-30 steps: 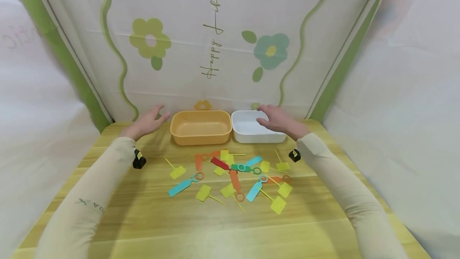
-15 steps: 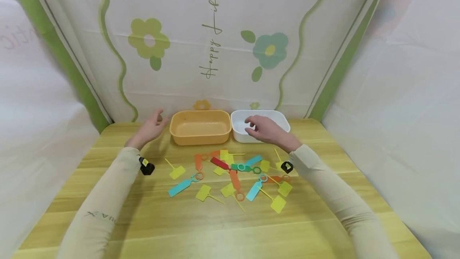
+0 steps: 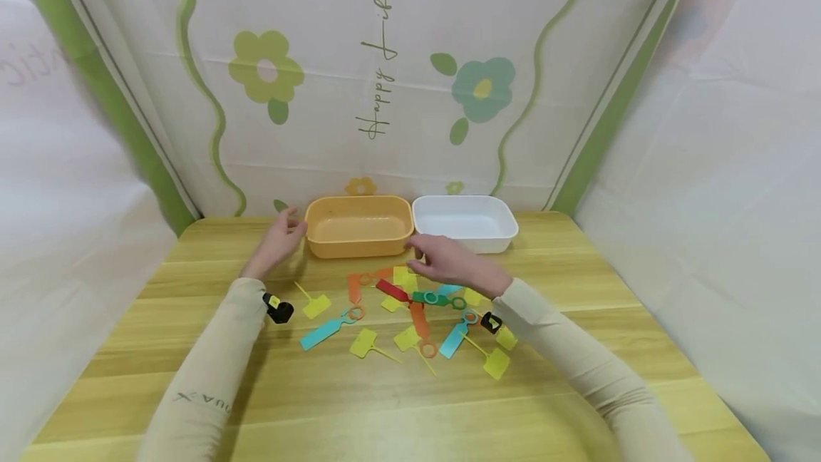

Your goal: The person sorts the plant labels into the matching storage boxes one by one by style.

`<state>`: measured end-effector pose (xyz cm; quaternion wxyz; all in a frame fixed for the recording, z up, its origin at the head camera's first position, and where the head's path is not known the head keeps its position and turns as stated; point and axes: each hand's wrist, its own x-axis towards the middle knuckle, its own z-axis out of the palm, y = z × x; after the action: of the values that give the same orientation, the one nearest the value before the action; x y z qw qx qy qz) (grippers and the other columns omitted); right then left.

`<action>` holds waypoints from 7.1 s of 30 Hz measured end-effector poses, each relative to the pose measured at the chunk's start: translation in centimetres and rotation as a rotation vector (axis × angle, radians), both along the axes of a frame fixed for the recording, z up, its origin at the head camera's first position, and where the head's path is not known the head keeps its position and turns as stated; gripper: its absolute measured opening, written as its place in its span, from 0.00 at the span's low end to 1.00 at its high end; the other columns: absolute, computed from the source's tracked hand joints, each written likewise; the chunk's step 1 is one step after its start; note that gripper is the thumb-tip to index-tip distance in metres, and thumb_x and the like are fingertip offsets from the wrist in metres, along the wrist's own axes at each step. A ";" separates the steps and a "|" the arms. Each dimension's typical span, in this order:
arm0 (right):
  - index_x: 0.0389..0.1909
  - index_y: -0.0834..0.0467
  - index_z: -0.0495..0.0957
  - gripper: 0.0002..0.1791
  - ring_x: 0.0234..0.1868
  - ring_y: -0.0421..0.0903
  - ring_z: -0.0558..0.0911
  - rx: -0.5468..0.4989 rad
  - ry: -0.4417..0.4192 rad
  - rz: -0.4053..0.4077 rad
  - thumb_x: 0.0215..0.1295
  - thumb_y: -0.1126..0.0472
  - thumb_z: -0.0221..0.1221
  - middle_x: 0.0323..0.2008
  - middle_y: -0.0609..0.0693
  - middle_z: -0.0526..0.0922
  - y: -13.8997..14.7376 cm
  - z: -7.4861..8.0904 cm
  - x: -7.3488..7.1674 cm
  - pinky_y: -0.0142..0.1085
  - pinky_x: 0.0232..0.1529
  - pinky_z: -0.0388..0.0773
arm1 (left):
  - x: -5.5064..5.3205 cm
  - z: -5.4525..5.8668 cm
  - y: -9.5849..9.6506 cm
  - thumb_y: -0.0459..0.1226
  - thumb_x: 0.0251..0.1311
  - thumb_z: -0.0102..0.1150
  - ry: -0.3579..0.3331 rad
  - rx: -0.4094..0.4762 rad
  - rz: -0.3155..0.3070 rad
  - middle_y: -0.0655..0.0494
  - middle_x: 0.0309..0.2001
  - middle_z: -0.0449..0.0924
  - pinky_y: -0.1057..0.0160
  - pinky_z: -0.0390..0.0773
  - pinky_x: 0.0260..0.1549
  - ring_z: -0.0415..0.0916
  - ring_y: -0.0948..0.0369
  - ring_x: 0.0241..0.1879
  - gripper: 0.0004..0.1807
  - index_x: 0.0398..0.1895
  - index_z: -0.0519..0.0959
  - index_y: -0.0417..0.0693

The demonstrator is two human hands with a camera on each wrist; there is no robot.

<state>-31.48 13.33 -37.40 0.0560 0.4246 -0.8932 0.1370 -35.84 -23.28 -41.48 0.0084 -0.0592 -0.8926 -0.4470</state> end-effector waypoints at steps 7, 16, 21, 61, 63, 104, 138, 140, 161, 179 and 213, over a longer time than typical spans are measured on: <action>0.52 0.58 0.77 0.16 0.35 0.42 0.79 0.105 -0.031 0.050 0.71 0.53 0.57 0.43 0.51 0.83 -2.3 -1.7 1.2 0.32 0.39 0.79 | 0.4 -0.7 0.7 0.52 0.76 0.36 -0.021 0.036 0.039 0.31 0.71 0.57 0.40 0.65 0.66 0.59 0.37 0.70 0.39 0.78 0.39 0.42; 0.38 0.50 0.80 0.09 0.30 0.36 0.75 0.154 0.005 0.105 0.72 0.51 0.55 0.32 0.41 0.79 -4.4 -2.6 1.6 0.26 0.34 0.72 | 0.4 -1.1 1.3 0.52 0.75 0.37 -0.043 0.098 0.059 0.30 0.72 0.55 0.41 0.66 0.66 0.58 0.37 0.70 0.38 0.78 0.42 0.42; 0.38 0.50 0.78 0.08 0.32 0.36 0.75 0.196 0.026 0.139 0.70 0.50 0.56 0.33 0.43 0.80 -5.5 -3.1 2.0 0.27 0.34 0.71 | 0.3 -1.5 1.5 0.47 0.76 0.37 -0.038 0.132 0.067 0.28 0.71 0.57 0.41 0.68 0.64 0.62 0.36 0.68 0.35 0.77 0.44 0.40; 0.29 0.48 0.72 0.11 0.26 0.36 0.69 0.337 -0.060 0.137 0.74 0.54 0.52 0.28 0.41 0.72 -9.7 -6.5 2.7 0.25 0.26 0.62 | -0.7 -3.2 1.3 0.43 0.78 0.35 -0.097 0.256 0.057 0.31 0.71 0.57 0.44 0.68 0.66 0.62 0.40 0.69 0.31 0.78 0.44 0.43; 0.29 0.48 0.71 0.11 0.26 0.37 0.69 0.362 -0.053 0.131 0.74 0.54 0.51 0.28 0.41 0.72 -9.8 -6.4 2.7 0.26 0.26 0.63 | -0.8 -3.2 1.3 0.43 0.78 0.36 -0.102 0.285 0.052 0.31 0.70 0.58 0.45 0.68 0.66 0.63 0.41 0.69 0.31 0.78 0.45 0.43; 0.32 0.52 0.71 0.04 0.22 0.38 0.66 0.346 0.221 0.032 0.68 0.60 0.52 0.25 0.43 0.70 -8.5 -3.1 2.3 0.28 0.17 0.61 | -1.0 -3.3 1.5 0.42 0.78 0.36 -0.105 0.315 0.080 0.31 0.67 0.62 0.47 0.70 0.65 0.66 0.41 0.66 0.30 0.78 0.47 0.44; 0.34 0.57 0.77 0.04 0.24 0.40 0.76 -0.361 -0.181 -0.122 0.67 0.62 0.56 0.27 0.51 0.81 -0.7 -1.0 -4.6 0.30 0.28 0.75 | -0.8 -4.0 1.5 0.43 0.78 0.35 -0.111 0.330 0.083 0.31 0.66 0.62 0.47 0.70 0.65 0.66 0.41 0.66 0.30 0.78 0.46 0.45; 0.35 0.59 0.78 0.05 0.24 0.42 0.78 -0.405 -0.210 -0.143 0.67 0.62 0.56 0.27 0.53 0.82 -0.3 -0.8 -5.2 0.32 0.28 0.78 | -0.9 -3.9 1.5 0.44 0.78 0.35 -0.112 0.339 0.085 0.31 0.66 0.62 0.47 0.70 0.65 0.66 0.41 0.66 0.30 0.78 0.46 0.46; 0.45 0.71 0.75 0.13 0.29 0.56 0.84 -0.748 -0.561 -0.312 0.71 0.63 0.54 0.38 0.74 0.79 4.6 0.6 -8.0 0.49 0.37 0.85 | -0.7 -3.8 1.2 0.45 0.78 0.34 -0.110 0.338 0.076 0.31 0.66 0.61 0.46 0.69 0.66 0.64 0.41 0.67 0.31 0.78 0.45 0.47; 0.43 0.70 0.72 0.14 0.22 0.43 0.81 -0.806 -0.547 -0.418 0.72 0.60 0.54 0.34 0.67 0.79 8.3 -1.2 -10.9 0.35 0.27 0.84 | -1.0 -3.8 1.3 0.43 0.78 0.34 -0.084 0.354 0.053 0.29 0.66 0.62 0.44 0.71 0.64 0.66 0.39 0.66 0.30 0.78 0.46 0.43; 0.43 0.63 0.79 0.10 0.26 0.51 0.83 -0.518 -0.429 -0.191 0.70 0.61 0.55 0.33 0.63 0.83 0.1 -1.7 -5.6 0.42 0.29 0.84 | -1.1 -4.0 1.0 0.44 0.78 0.35 -0.103 0.367 0.061 0.31 0.66 0.62 0.46 0.71 0.64 0.65 0.40 0.67 0.30 0.78 0.46 0.45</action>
<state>-37.04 13.46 -39.11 -0.0146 0.2723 -0.8559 0.4393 -36.94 -22.25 -45.48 -0.0130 -0.0068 -0.7966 -0.6043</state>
